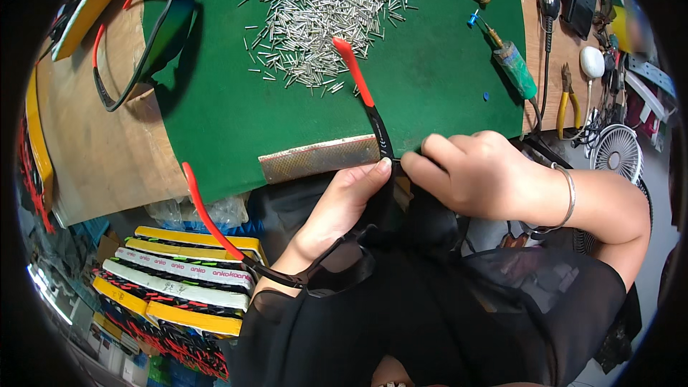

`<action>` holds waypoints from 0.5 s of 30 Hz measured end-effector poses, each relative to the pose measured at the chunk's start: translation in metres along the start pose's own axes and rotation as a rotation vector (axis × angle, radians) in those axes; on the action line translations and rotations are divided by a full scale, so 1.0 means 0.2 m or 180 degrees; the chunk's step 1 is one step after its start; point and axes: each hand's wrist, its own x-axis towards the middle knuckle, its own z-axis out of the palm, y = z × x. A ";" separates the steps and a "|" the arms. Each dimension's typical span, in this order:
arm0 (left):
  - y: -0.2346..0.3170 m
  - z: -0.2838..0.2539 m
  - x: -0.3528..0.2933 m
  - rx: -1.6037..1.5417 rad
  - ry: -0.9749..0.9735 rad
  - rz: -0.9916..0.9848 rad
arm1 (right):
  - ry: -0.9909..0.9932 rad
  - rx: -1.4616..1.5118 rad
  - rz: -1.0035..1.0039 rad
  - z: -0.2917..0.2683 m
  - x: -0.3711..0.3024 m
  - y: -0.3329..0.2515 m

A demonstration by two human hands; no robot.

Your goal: The person assembles sunglasses by inserting small metal pins into the frame using a screwdriver and pliers. They repeatedly pick up frames, insert pins, and place the finished units into a tray.

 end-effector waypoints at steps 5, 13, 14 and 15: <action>0.01 -0.04 0.02 0.0519 -0.0015 -0.0053 | -0.0007 -0.0174 -0.0321 -0.01 0.00 0.01; 0.04 -0.09 0.02 0.0587 -0.0185 -0.0452 | 0.0028 0.0370 0.0114 -0.01 0.02 -0.01; 0.04 -0.06 0.02 0.0588 -0.0067 -0.0411 | -0.0016 0.0430 0.0206 -0.02 0.02 -0.02; 0.05 -0.04 0.01 0.0599 0.0063 -0.0351 | -0.0106 0.0697 0.0413 -0.02 0.02 -0.02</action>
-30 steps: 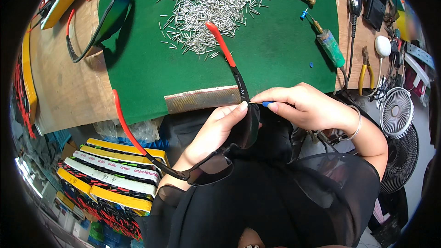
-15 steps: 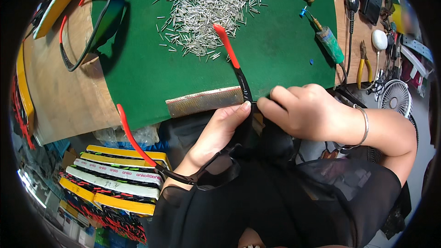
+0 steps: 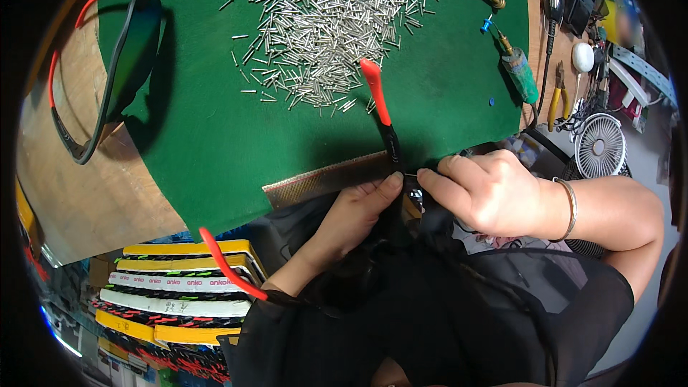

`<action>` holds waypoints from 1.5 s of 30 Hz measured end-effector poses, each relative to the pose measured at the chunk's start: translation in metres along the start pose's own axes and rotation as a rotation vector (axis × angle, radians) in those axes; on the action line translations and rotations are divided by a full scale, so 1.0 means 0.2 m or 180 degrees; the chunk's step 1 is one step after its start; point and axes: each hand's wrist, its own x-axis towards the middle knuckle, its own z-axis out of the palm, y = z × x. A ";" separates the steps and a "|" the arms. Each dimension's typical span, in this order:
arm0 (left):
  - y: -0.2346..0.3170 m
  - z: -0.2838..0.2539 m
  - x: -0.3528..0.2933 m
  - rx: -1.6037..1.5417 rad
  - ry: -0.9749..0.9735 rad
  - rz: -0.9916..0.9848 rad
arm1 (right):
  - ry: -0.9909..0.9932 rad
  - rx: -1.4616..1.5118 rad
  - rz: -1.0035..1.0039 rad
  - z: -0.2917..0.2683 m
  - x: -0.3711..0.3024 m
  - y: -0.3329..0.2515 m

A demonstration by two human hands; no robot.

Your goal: The person assembles sunglasses by inserting small metal pins into the frame using a screwdriver and pliers. They repeatedly pick up frames, insert pins, and place the finished units into a tray.

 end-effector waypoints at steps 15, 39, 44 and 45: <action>-0.01 0.01 -0.01 0.0280 -0.0067 0.0370 | -0.0743 0.1480 0.1476 -0.08 0.04 -0.01; -0.09 0.15 -0.03 0.2370 0.0740 0.2272 | 0.0633 0.2880 0.1370 0.04 -0.04 0.02; -0.09 0.14 -0.03 0.2050 0.0422 0.2215 | 0.0805 0.2971 0.0792 0.12 -0.03 0.03; -0.08 0.14 -0.04 0.1980 0.0383 0.1944 | 0.0668 0.2936 0.0817 0.12 -0.03 0.03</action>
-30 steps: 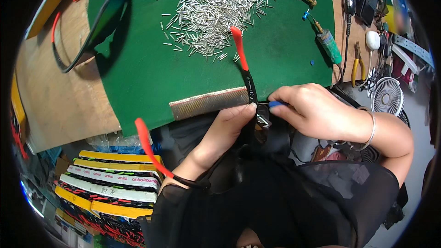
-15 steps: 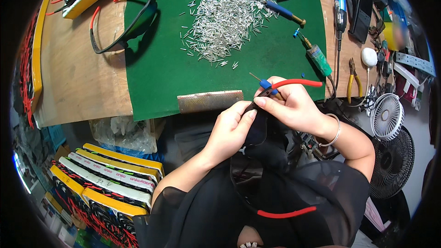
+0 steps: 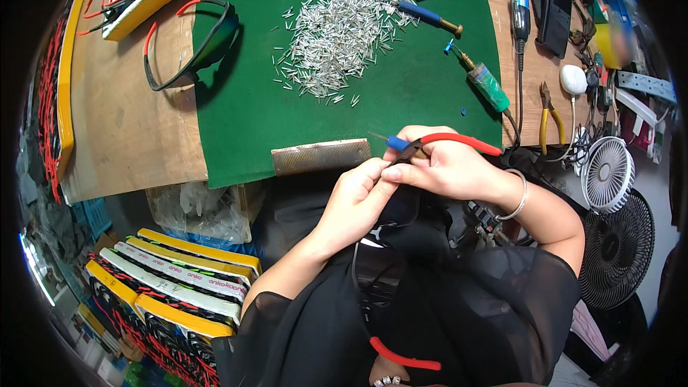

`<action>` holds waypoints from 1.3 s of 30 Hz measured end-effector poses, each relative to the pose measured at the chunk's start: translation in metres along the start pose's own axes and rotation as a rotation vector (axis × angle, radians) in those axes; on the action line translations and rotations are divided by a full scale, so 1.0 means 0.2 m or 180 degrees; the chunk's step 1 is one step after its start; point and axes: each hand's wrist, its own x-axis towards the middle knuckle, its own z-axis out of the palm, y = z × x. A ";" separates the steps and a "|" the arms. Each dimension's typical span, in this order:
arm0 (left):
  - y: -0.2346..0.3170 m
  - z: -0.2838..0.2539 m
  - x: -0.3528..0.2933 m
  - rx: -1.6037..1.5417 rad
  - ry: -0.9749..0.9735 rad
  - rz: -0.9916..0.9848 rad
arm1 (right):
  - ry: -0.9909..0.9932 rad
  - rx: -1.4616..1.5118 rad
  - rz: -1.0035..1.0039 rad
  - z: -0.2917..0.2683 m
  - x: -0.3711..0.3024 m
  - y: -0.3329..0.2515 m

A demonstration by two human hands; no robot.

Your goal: The person assembles sunglasses by inserting small metal pins into the frame using a screwdriver and pliers. They repeatedly pick up frames, insert pins, and place the finished units into a tray.

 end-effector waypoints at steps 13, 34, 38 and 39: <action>-0.11 -0.01 -0.05 -0.1633 0.0296 -0.1328 | 0.0844 -0.2464 -0.2438 -0.13 0.02 -0.38; -0.07 0.02 0.02 -0.2553 0.0411 -0.1569 | 0.0233 -0.0562 -0.0128 -0.03 -0.10 0.14; -0.07 0.03 0.02 -0.2554 0.0431 -0.1528 | 0.0173 -0.0500 0.0036 -0.04 -0.09 0.14; -0.07 0.03 0.02 -0.2533 0.0445 -0.1518 | 0.0200 -0.0486 0.0009 -0.03 -0.09 0.14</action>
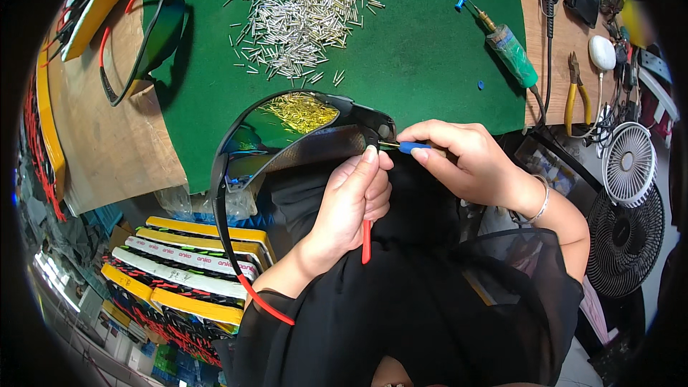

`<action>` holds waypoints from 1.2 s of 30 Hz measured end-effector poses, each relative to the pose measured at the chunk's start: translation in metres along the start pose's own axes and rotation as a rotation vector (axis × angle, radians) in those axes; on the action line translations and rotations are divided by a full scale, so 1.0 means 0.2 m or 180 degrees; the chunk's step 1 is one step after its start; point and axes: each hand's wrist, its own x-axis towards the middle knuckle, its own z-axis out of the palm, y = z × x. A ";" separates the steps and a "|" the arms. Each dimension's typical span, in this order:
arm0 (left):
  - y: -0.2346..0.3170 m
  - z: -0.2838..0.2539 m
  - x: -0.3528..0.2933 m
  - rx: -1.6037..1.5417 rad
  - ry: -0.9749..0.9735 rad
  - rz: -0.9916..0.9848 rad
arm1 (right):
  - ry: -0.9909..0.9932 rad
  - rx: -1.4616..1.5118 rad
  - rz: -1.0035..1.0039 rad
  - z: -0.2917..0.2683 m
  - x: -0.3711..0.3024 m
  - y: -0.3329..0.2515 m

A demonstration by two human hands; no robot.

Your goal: The person assembles sunglasses by inserting small metal pins into the frame using a screwdriver and pliers. They repeatedly pick up frames, insert pins, and place the finished units into a tray.

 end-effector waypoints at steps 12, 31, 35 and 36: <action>0.00 0.02 0.00 0.0174 0.0064 0.0041 | 0.0521 -0.1433 -0.0550 0.02 -0.01 -0.08; 0.00 -0.07 0.04 0.0196 -0.0052 -0.0517 | -0.0030 -0.2389 -0.0962 0.00 0.02 -0.14; 0.01 -0.06 0.03 0.0276 0.0003 -0.0542 | 0.0402 -0.1109 0.0311 0.03 0.05 -0.20; 0.01 -0.08 0.04 0.0197 -0.0088 -0.0583 | 0.0369 -0.0625 0.1161 0.03 0.06 -0.24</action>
